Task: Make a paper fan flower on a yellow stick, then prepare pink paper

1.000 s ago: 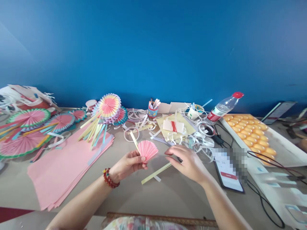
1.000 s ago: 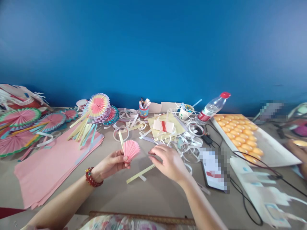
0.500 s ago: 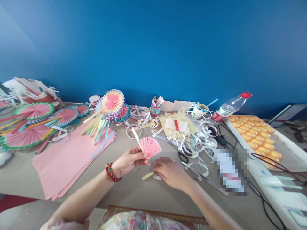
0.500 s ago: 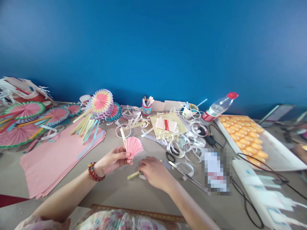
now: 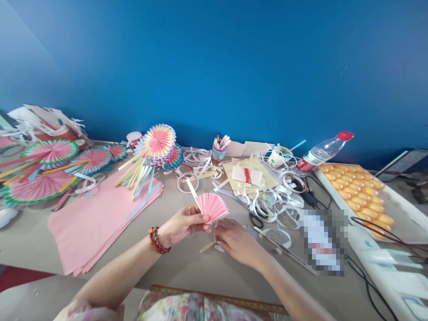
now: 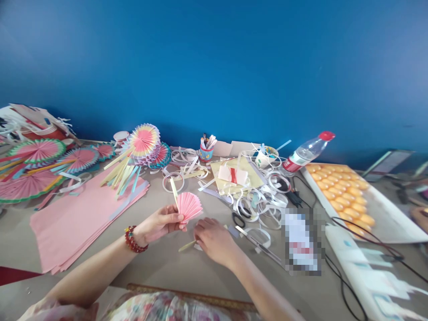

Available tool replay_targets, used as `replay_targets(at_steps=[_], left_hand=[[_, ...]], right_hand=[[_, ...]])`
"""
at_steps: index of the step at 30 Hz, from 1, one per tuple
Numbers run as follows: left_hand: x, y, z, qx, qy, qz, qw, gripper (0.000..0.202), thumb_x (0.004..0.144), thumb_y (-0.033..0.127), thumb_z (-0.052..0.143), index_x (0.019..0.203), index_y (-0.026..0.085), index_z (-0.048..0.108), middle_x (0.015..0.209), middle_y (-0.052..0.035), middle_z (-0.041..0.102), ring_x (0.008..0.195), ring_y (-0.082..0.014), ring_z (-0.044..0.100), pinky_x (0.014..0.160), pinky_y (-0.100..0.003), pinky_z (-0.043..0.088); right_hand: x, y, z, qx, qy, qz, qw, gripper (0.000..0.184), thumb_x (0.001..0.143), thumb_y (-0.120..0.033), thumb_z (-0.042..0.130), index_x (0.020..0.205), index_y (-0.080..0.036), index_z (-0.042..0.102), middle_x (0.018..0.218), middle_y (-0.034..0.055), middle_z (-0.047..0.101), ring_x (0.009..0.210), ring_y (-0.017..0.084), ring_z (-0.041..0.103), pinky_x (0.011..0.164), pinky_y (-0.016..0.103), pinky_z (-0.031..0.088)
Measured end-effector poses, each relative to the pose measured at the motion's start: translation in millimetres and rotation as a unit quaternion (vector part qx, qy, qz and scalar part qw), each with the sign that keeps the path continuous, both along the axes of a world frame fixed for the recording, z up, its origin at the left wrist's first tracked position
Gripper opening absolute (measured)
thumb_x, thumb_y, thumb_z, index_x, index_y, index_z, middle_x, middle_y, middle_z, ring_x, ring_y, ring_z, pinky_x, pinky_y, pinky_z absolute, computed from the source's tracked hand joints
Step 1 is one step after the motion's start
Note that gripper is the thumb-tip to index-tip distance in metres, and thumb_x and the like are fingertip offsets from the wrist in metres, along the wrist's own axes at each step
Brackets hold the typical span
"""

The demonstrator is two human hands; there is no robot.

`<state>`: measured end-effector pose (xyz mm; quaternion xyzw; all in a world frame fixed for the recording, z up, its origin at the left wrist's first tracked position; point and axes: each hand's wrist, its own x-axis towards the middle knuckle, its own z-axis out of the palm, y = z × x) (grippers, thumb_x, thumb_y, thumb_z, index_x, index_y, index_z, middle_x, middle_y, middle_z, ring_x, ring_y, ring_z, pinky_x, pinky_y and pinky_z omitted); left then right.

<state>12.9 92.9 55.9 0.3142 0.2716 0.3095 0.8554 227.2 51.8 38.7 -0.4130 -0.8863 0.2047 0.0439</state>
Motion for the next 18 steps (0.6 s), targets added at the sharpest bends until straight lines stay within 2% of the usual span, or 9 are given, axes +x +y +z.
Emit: replay_targets(at_steps=[4,7,9,13,18], left_hand=[[-0.5,0.8,1.2,-0.003,0.004,0.007,1.0,0.023,0.073,0.025,0.082,0.085,0.01,0.07,0.076,-0.003,0.065,0.064,-0.0098,0.06,0.075,-0.028,0.055],[-0.5,1.2,3.8,-0.006,0.003,0.01,1.0,0.025,0.072,0.025,0.083,0.088,0.01,0.071,0.076,-0.0034,0.066,0.065,-0.0099,0.059,0.075,-0.027,0.054],[-0.1,1.1,5.1,-0.009,0.005,0.011,1.0,0.027,0.072,0.025,0.084,0.09,0.009,0.071,0.078,-0.0039,0.066,0.066,-0.0102,0.06,0.074,-0.027,0.054],[0.9,-0.3,4.0,-0.02,0.0,0.005,1.0,0.027,0.073,0.024,0.083,0.091,0.008,0.071,0.078,-0.0044,0.066,0.067,-0.0104,0.061,0.073,-0.027,0.055],[2.0,-1.7,-0.3,-0.06,-0.006,-0.004,0.998,0.023,0.073,0.021,0.083,0.085,0.008,0.069,0.074,-0.0047,0.066,0.065,-0.011,0.063,0.073,-0.027,0.055]], right_hand=[[5.1,-6.1,6.9,0.092,0.072,0.042,0.992,0.016,0.093,-0.013,0.051,0.081,-0.02,0.06,0.085,0.0038,0.067,0.09,0.021,0.06,0.084,0.035,0.047],[11.6,-12.7,17.6,0.18,0.152,0.051,0.971,0.02,0.095,-0.011,0.046,0.085,-0.02,0.061,0.093,0.0049,0.07,0.095,0.02,0.059,0.084,0.033,0.048],[14.9,-15.6,25.6,0.214,0.174,0.055,0.96,0.017,0.096,-0.013,0.049,0.089,-0.02,0.062,0.098,0.0052,0.071,0.096,0.019,0.06,0.084,0.032,0.049],[17.9,-15.8,38.5,0.234,0.174,0.05,0.955,0.015,0.096,-0.012,0.051,0.092,-0.02,0.063,0.095,0.005,0.072,0.092,0.018,0.062,0.08,0.031,0.05],[20.5,-10.0,55.5,0.223,0.179,0.035,0.958,0.018,0.095,-0.011,0.049,0.103,-0.019,0.063,0.091,0.0056,0.072,0.085,0.017,0.062,0.076,0.03,0.05]])
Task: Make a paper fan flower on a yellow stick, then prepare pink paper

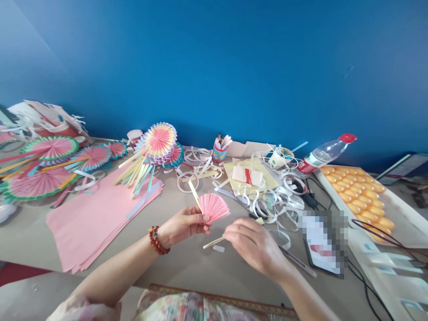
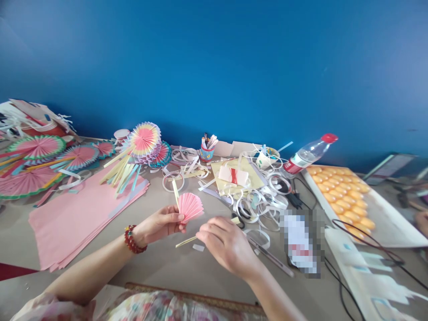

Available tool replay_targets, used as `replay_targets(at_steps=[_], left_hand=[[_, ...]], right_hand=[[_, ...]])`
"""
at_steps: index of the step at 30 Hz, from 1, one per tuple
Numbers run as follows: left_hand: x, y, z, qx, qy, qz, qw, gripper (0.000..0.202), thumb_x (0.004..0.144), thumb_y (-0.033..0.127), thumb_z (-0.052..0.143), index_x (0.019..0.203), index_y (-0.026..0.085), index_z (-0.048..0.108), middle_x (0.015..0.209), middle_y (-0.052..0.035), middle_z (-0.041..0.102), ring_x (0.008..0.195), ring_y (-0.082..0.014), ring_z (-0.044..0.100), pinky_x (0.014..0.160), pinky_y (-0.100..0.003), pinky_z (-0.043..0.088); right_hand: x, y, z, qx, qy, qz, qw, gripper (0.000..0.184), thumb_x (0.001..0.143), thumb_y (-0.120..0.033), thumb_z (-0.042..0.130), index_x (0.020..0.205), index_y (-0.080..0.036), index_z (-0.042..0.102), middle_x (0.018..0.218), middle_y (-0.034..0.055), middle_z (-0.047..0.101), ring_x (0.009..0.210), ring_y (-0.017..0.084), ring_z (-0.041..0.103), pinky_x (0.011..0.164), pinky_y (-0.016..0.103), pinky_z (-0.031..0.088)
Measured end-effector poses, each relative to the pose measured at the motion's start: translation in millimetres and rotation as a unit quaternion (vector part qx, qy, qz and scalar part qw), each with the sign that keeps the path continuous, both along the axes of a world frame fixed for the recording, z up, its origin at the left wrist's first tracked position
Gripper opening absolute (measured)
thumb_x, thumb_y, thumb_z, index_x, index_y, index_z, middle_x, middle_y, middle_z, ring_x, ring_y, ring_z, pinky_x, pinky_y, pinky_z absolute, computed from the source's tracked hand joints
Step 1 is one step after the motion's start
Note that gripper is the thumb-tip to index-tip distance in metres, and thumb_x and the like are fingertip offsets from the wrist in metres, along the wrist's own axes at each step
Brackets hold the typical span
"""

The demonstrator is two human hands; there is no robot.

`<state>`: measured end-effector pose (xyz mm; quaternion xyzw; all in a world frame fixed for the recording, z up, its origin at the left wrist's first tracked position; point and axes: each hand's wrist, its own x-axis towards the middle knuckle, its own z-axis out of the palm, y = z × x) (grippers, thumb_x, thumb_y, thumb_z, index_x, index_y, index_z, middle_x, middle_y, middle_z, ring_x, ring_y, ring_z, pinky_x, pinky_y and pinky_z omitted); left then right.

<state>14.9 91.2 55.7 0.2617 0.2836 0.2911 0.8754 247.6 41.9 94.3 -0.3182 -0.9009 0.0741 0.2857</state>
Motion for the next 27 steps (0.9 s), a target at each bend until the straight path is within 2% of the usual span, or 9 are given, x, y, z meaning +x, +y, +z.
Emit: replay_targets(at_steps=[3,9,13,17,21,27], left_hand=[[0.7,0.0,-1.1,-0.02,0.001,0.004,1.0,0.021,0.072,0.02,0.083,0.079,0.009,0.066,0.071,-0.0044,0.066,0.063,-0.0108,0.063,0.072,-0.027,0.055],[0.7,-1.1,-2.3,-0.037,-0.011,-0.002,0.999,0.02,0.074,0.02,0.082,0.078,0.01,0.065,0.073,-0.0053,0.066,0.064,-0.0096,0.062,0.067,-0.022,0.053],[-0.5,-2.4,-2.4,-0.049,-0.001,0.005,0.999,0.019,0.075,0.021,0.081,0.077,0.011,0.065,0.073,-0.0045,0.066,0.065,-0.0097,0.061,0.069,-0.025,0.054],[-1.6,-3.0,-1.4,-0.063,0.028,0.006,0.998,0.019,0.074,0.022,0.082,0.08,0.011,0.068,0.075,-0.0053,0.068,0.067,-0.0117,0.063,0.073,-0.03,0.057],[-1.9,-3.5,0.7,-0.069,0.036,-0.003,0.997,0.022,0.072,0.022,0.083,0.084,0.01,0.07,0.077,-0.0053,0.069,0.066,-0.0114,0.063,0.071,-0.029,0.056],[-0.7,-3.5,4.9,-0.068,0.043,-0.006,0.997,0.022,0.071,0.023,0.084,0.075,0.011,0.066,0.068,-0.0022,0.065,0.06,-0.0099,0.061,0.069,-0.028,0.054]], right_hand=[[2.3,5.3,12.8,-0.021,-0.011,0.002,1.0,0.018,0.097,-0.014,0.049,0.105,-0.019,0.064,0.09,0.005,0.071,0.082,0.016,0.062,0.074,0.03,0.049],[2.3,14.6,29.6,0.001,-0.036,-0.002,0.999,0.016,0.097,-0.017,0.051,0.091,-0.017,0.066,0.08,0.0026,0.069,0.075,0.015,0.057,0.071,0.029,0.043],[-1.0,19.4,34.2,0.01,-0.068,0.009,0.998,0.018,0.097,-0.018,0.053,0.084,-0.017,0.066,0.076,0.0015,0.066,0.071,0.015,0.053,0.069,0.029,0.039],[-1.9,25.9,37.1,-0.014,-0.081,0.014,0.996,0.021,0.098,-0.023,0.052,0.082,-0.018,0.065,0.077,0.002,0.065,0.073,0.016,0.053,0.071,0.03,0.037],[-0.5,34.0,38.8,-0.044,-0.089,0.028,0.995,0.022,0.099,-0.027,0.051,0.083,-0.019,0.064,0.078,0.0022,0.065,0.072,0.015,0.053,0.073,0.031,0.036],[3.0,45.6,38.6,-0.058,-0.084,0.029,0.994,0.026,0.1,-0.032,0.049,0.082,-0.02,0.063,0.077,0.0015,0.065,0.072,0.015,0.055,0.072,0.03,0.035]])
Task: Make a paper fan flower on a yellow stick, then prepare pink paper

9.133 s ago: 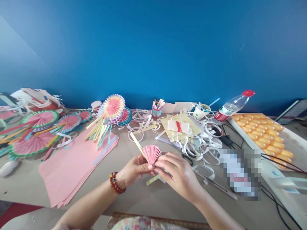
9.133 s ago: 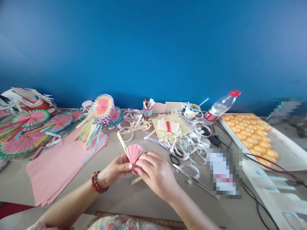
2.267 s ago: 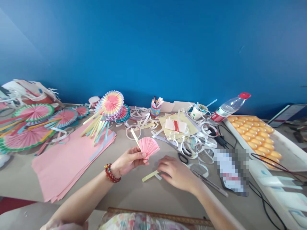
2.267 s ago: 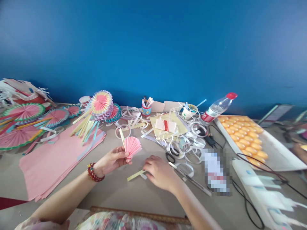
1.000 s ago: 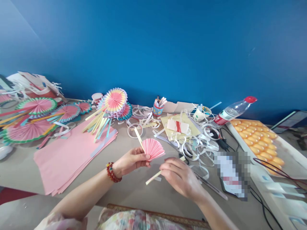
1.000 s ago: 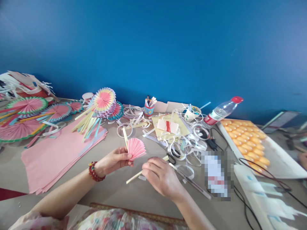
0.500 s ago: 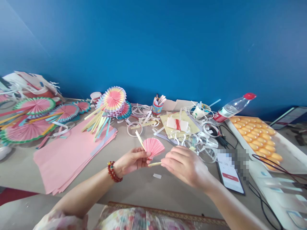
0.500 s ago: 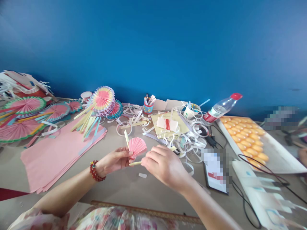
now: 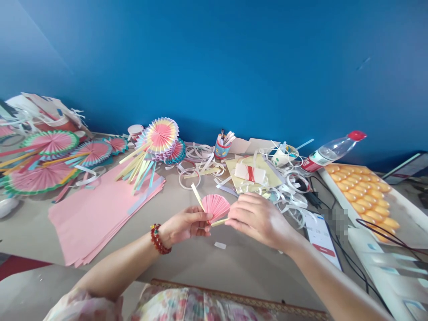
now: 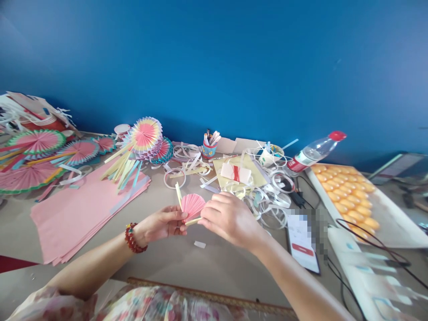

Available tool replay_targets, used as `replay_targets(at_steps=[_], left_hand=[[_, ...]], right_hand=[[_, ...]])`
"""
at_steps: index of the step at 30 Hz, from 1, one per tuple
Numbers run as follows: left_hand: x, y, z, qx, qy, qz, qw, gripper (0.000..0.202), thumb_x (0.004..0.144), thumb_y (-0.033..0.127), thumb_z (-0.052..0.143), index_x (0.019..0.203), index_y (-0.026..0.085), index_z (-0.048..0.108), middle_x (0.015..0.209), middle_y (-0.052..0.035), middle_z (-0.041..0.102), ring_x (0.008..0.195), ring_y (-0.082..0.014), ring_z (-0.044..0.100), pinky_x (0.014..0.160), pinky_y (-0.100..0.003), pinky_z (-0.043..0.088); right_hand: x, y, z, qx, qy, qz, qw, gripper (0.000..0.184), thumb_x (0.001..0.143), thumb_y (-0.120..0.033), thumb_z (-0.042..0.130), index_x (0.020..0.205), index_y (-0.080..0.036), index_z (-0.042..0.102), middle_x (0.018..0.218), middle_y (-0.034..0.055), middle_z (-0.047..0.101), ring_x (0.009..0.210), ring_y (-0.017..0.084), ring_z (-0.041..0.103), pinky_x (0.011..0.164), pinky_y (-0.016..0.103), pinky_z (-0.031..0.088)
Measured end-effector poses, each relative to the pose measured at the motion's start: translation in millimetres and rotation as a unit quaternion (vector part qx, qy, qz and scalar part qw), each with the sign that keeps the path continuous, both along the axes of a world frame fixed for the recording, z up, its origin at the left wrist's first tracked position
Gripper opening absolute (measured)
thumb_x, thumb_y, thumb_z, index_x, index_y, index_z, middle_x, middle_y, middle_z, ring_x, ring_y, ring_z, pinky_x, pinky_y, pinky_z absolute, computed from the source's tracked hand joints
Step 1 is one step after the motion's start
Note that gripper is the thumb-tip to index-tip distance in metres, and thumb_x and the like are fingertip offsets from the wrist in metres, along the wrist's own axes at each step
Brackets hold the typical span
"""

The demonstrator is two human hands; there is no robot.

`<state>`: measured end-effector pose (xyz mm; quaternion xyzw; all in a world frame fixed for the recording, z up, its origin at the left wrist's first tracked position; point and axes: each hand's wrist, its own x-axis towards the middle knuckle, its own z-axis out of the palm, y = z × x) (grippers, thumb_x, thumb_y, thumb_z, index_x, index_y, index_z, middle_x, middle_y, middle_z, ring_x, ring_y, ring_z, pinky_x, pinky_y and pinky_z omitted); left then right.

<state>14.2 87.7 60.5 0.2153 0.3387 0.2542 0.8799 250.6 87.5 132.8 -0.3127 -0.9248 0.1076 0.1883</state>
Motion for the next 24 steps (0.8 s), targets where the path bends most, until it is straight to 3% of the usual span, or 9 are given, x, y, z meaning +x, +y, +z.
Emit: replay_targets(at_steps=[9,24], left_hand=[[0.5,-0.4,-0.5,-0.007,0.008,-0.016,1.0,0.025,0.07,0.026,0.084,0.074,0.011,0.064,0.068,-0.0032,0.065,0.06,-0.0103,0.06,0.069,-0.028,0.052],[1.6,-1.3,-2.0,-0.017,-0.018,-0.024,0.999,0.023,0.071,0.024,0.084,0.078,0.01,0.068,0.072,-0.0043,0.066,0.059,-0.0102,0.06,0.069,-0.028,0.052]], right_hand=[[2.3,10.1,-2.9,-0.044,0.007,0.013,0.999,0.022,0.098,-0.032,0.054,0.082,-0.02,0.064,0.077,0.0006,0.064,0.073,0.014,0.054,0.07,0.028,0.034],[2.4,13.6,-7.2,-0.021,-0.005,0.019,1.0,0.025,0.099,-0.034,0.052,0.082,-0.02,0.065,0.074,0.001,0.063,0.072,0.015,0.055,0.072,0.028,0.036]])
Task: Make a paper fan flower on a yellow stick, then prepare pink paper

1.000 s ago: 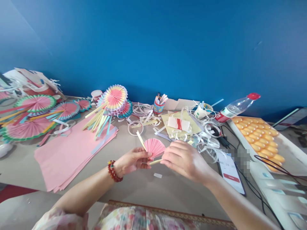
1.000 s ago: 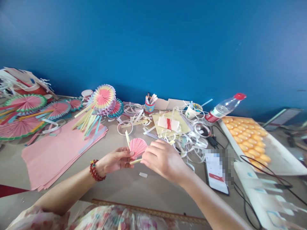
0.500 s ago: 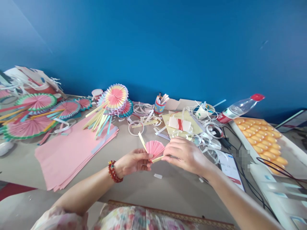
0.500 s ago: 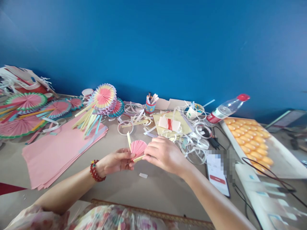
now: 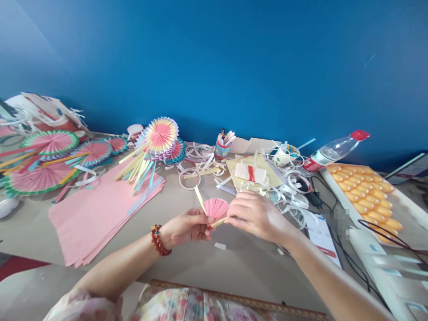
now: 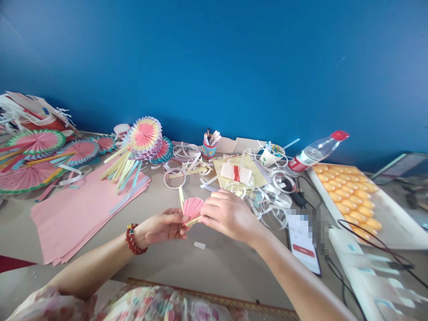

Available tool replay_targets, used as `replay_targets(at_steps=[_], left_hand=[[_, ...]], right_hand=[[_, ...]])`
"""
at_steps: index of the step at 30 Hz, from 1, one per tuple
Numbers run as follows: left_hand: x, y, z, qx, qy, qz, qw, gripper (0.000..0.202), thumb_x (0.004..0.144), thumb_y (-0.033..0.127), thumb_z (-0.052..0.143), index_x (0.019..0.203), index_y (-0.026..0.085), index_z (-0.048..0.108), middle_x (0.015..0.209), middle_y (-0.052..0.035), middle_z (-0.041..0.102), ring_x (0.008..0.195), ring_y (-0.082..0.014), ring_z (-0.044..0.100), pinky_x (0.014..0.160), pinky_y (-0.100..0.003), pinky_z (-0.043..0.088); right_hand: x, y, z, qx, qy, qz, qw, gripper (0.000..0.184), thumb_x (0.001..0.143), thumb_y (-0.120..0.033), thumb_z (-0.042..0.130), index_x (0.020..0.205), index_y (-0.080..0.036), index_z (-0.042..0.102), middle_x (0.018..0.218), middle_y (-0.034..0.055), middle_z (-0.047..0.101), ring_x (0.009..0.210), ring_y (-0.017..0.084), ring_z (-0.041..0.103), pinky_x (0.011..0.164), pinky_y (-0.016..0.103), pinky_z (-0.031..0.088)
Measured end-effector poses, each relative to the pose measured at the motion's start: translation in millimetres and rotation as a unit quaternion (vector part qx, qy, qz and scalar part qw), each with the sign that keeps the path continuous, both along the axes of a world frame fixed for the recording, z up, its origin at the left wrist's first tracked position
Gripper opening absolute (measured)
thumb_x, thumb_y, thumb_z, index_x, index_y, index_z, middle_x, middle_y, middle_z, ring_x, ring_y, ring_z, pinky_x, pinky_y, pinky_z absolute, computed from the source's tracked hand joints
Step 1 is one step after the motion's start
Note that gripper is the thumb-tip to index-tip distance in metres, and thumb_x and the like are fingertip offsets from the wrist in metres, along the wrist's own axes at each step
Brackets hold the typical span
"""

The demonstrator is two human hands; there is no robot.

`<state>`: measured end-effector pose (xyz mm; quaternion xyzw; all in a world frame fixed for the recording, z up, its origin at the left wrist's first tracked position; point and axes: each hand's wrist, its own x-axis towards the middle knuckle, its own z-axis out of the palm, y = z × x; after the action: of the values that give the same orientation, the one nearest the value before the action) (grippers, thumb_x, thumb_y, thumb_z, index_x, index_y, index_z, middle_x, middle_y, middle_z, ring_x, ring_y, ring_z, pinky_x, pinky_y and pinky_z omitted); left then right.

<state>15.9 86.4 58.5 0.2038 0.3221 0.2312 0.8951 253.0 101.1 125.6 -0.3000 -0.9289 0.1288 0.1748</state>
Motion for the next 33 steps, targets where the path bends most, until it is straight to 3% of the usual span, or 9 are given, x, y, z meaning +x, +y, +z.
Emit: replay_targets(at_steps=[33], left_hand=[[1.9,-2.1,-1.9,0.016,-0.032,-0.034,0.999,0.02,0.075,0.022,0.08,0.086,0.009,0.069,0.077,-0.0048,0.065,0.06,-0.0089,0.058,0.071,-0.027,0.052]], right_hand=[[-5.7,1.4,-5.1,0.013,-0.007,-0.007,1.0,0.027,0.099,-0.035,0.051,0.081,-0.019,0.063,0.074,0.0023,0.063,0.072,0.015,0.054,0.071,0.029,0.034]])
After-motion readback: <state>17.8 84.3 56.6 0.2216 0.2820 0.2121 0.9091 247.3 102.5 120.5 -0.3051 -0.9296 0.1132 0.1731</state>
